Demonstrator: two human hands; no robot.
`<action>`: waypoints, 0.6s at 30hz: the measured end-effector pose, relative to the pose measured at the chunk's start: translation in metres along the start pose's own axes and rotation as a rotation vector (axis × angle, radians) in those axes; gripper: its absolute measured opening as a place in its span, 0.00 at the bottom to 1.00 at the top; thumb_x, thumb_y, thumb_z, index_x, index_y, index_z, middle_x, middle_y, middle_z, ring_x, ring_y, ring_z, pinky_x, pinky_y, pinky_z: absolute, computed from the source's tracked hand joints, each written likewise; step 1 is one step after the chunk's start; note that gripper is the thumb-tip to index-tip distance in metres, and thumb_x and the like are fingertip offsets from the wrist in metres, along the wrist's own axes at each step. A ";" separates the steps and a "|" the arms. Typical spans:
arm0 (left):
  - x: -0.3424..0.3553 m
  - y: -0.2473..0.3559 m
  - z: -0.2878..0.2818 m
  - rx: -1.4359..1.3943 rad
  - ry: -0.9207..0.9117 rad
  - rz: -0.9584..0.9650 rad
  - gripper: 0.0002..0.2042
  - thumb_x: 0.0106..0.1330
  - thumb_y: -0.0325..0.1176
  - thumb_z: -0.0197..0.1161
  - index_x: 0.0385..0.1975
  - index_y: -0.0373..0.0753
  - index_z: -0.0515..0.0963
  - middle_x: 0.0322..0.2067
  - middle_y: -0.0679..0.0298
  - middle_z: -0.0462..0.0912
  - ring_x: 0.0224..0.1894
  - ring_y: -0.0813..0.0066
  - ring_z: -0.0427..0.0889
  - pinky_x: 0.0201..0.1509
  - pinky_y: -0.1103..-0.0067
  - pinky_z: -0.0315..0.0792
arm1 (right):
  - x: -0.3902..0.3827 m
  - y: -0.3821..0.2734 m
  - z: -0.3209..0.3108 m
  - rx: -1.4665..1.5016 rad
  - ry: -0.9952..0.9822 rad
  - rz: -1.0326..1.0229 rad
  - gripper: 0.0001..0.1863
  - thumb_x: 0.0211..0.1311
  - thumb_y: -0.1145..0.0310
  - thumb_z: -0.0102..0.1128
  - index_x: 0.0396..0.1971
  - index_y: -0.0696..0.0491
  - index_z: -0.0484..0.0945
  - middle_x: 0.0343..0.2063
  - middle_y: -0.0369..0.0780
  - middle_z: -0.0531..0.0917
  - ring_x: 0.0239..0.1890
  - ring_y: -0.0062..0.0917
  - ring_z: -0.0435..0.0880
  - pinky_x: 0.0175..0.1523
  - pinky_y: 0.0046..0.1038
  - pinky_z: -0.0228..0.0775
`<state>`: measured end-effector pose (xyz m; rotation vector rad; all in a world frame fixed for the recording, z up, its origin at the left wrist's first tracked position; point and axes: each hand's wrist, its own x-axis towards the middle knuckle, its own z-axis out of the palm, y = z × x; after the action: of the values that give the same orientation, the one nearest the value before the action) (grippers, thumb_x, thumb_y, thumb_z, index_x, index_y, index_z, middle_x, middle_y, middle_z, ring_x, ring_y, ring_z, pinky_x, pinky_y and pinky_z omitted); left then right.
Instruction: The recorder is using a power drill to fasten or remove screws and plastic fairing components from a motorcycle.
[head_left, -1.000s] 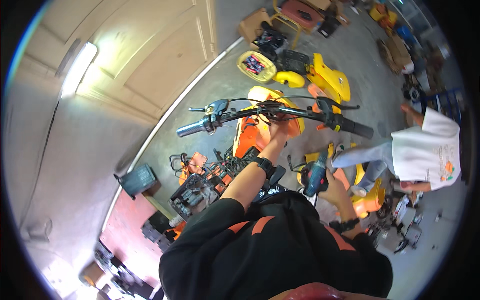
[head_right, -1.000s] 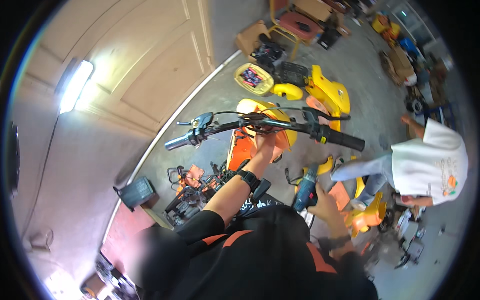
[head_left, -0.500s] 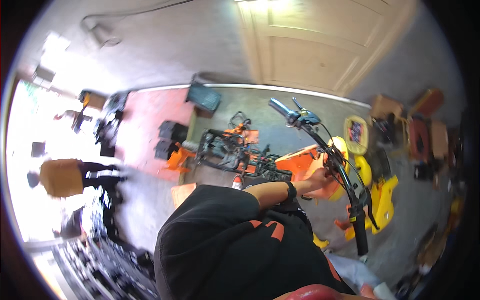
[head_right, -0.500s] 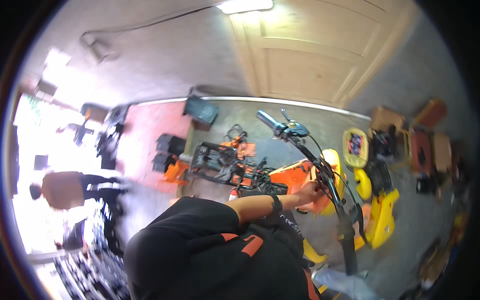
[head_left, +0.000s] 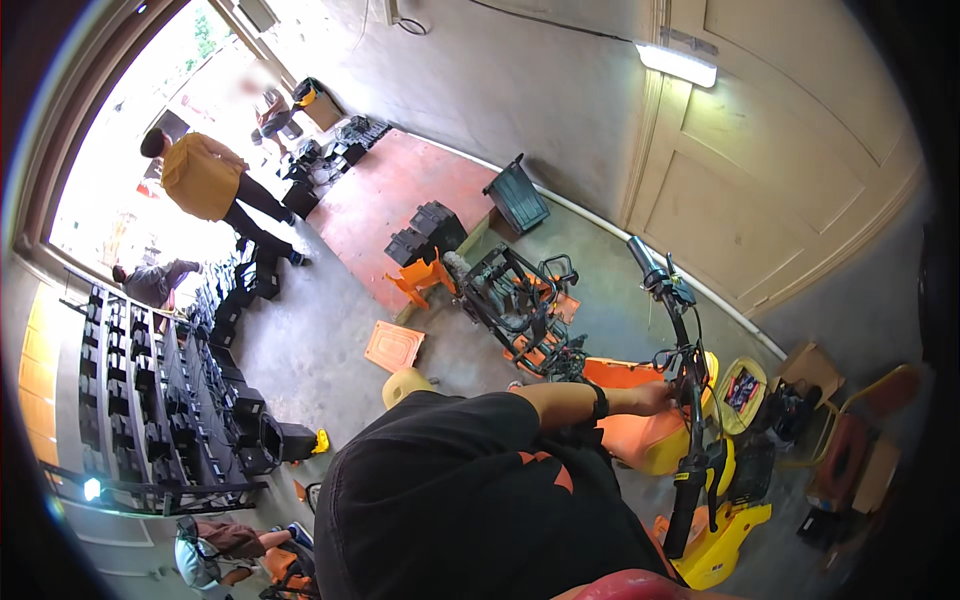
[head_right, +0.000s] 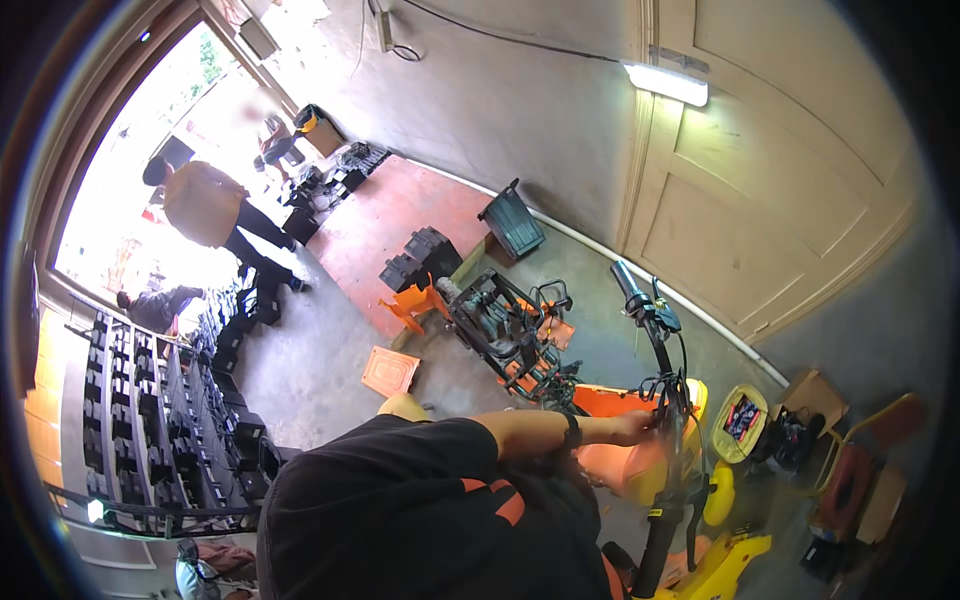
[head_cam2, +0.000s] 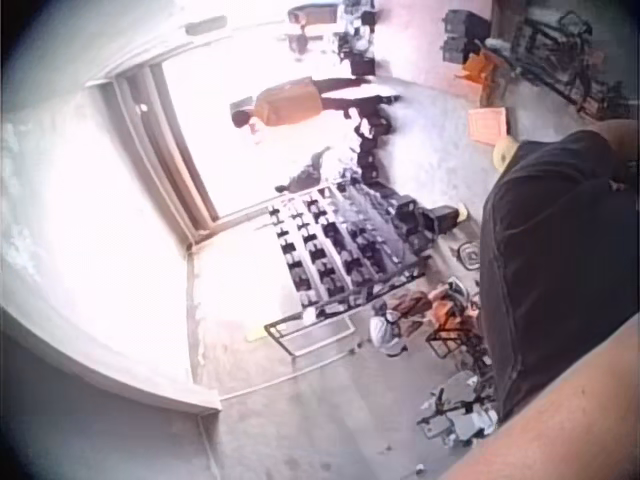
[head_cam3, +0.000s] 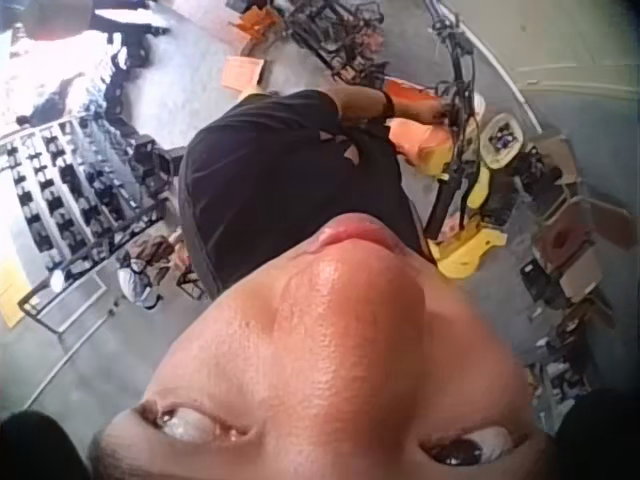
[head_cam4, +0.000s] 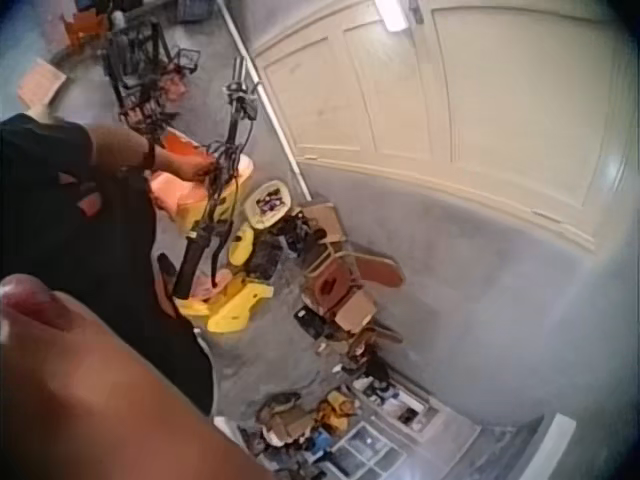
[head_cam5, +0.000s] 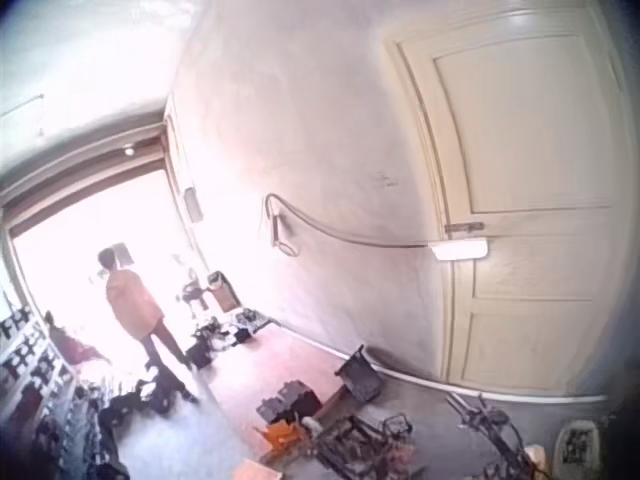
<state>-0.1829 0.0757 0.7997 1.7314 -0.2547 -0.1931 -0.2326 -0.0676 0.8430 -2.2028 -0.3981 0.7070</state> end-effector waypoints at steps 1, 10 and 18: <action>0.003 -0.018 -0.005 -0.171 -0.024 -0.052 0.13 0.64 0.28 0.56 0.48 0.36 0.74 0.41 0.54 0.80 0.46 0.63 0.79 0.51 0.70 0.72 | 0.009 -0.006 -0.002 -0.024 -0.022 -0.035 0.39 0.37 0.67 0.69 0.56 0.54 0.68 0.36 0.46 0.82 0.41 0.37 0.83 0.44 0.34 0.72; -0.098 -0.037 -0.119 -0.096 0.249 -0.594 0.09 0.55 0.31 0.59 0.28 0.30 0.80 0.21 0.57 0.82 0.21 0.72 0.80 0.25 0.74 0.72 | 0.009 0.024 0.021 -0.029 -0.073 -0.028 0.38 0.38 0.67 0.69 0.55 0.54 0.69 0.35 0.46 0.82 0.40 0.36 0.83 0.44 0.34 0.72; -0.340 -0.079 -0.237 -0.043 0.812 -0.951 0.13 0.56 0.31 0.59 0.40 0.34 0.82 0.23 0.62 0.81 0.20 0.76 0.77 0.23 0.79 0.71 | 0.027 0.032 0.040 -0.019 -0.106 -0.053 0.36 0.38 0.67 0.69 0.55 0.55 0.69 0.35 0.45 0.82 0.39 0.36 0.83 0.43 0.34 0.72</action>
<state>-0.4406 0.4075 0.7582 1.6272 1.1684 -0.1569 -0.2338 -0.0518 0.7872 -2.1704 -0.5173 0.7955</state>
